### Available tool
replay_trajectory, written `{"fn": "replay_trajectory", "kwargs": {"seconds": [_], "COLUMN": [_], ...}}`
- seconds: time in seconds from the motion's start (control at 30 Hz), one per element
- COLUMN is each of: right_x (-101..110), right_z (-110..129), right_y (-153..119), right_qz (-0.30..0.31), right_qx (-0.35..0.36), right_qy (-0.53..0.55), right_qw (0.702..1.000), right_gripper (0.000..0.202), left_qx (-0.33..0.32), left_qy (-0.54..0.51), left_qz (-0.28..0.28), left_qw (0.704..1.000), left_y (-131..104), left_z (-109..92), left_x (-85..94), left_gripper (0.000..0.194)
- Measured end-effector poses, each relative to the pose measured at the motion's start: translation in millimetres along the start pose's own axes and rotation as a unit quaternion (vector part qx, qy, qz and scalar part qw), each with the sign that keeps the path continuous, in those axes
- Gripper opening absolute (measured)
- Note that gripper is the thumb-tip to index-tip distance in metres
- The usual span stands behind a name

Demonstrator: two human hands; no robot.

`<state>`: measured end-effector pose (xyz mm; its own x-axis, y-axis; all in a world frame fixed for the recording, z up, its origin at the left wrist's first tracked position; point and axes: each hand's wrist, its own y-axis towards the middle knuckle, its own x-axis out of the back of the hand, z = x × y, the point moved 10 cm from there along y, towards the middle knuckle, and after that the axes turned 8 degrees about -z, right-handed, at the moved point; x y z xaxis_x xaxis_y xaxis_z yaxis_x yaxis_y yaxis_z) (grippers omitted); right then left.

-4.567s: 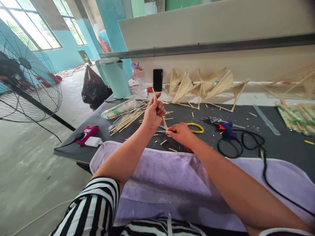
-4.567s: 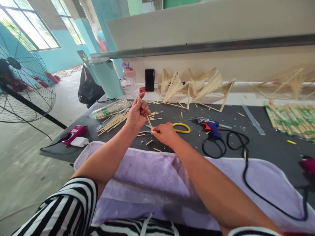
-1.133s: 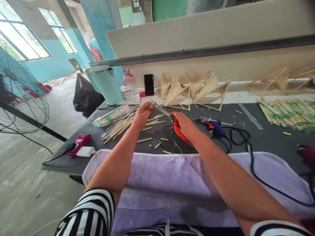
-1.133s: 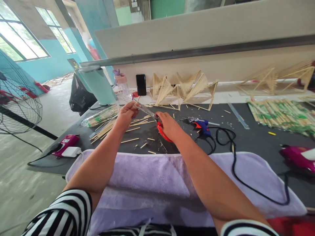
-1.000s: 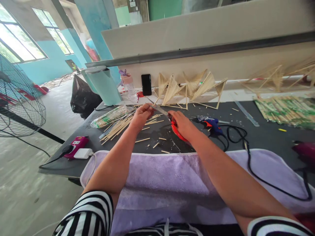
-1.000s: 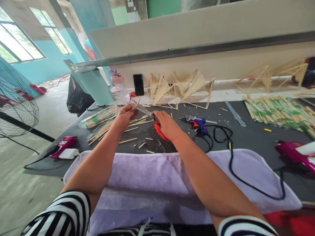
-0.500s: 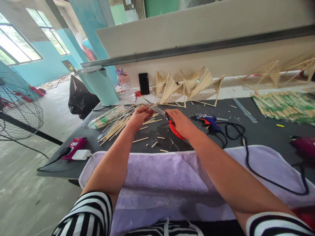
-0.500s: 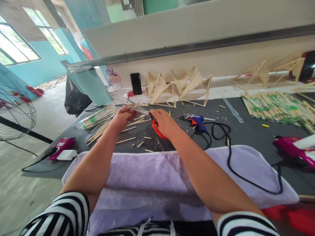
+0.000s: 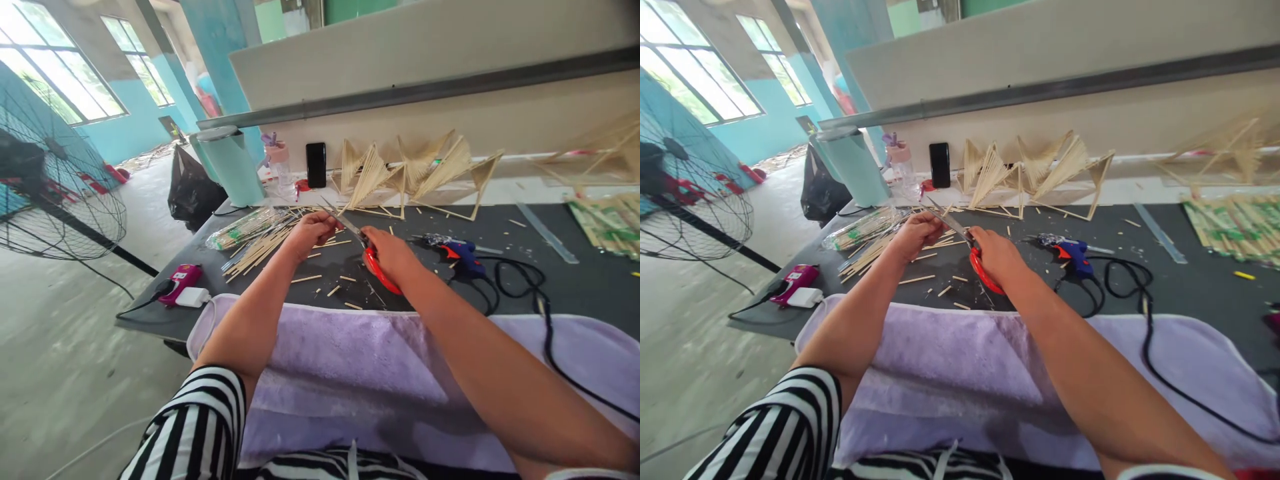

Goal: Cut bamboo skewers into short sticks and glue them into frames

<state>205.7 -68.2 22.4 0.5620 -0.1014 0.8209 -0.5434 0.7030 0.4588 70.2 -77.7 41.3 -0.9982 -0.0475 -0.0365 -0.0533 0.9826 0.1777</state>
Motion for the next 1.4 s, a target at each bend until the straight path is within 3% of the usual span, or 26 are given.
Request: {"fn": "replay_trajectory", "kwargs": {"seconds": [0.4,0.6,0.73,1.03,1.23,1.4], "right_x": [1,8,1,-6,-2,-2], "right_z": [3,5,4,8,12,12], "right_y": [-1,-5,-8,-8,-7,-6], "right_qz": [0.001,-0.006,0.008,0.015,0.045,0.029], "right_qx": [0.009,-0.012,-0.047,-0.073,-0.098,-0.08], "right_qy": [-0.021,-0.02,-0.007,-0.001,0.014,0.007], "right_qw": [1.0,1.0,0.999,0.997,0.994,0.996], "right_gripper": [0.041,0.043,0.039,0.033,0.035,0.036], "left_qx": [0.007,-0.021,-0.068,-0.196,-0.215,-0.228], "left_qy": [0.013,0.041,0.095,0.284,0.4,0.48], "left_qz": [-0.016,-0.051,-0.098,-0.207,-0.239,-0.243], "left_qw": [1.0,0.998,0.988,0.915,0.858,0.811], "left_y": [1,3,3,-12,-16,-18], "left_z": [3,0,-4,-29,-34,-36], "left_x": [2.0,5.3,6.6,2.5,5.3,3.3], "left_gripper": [0.022,0.022,0.017,0.019,0.019,0.019]}}
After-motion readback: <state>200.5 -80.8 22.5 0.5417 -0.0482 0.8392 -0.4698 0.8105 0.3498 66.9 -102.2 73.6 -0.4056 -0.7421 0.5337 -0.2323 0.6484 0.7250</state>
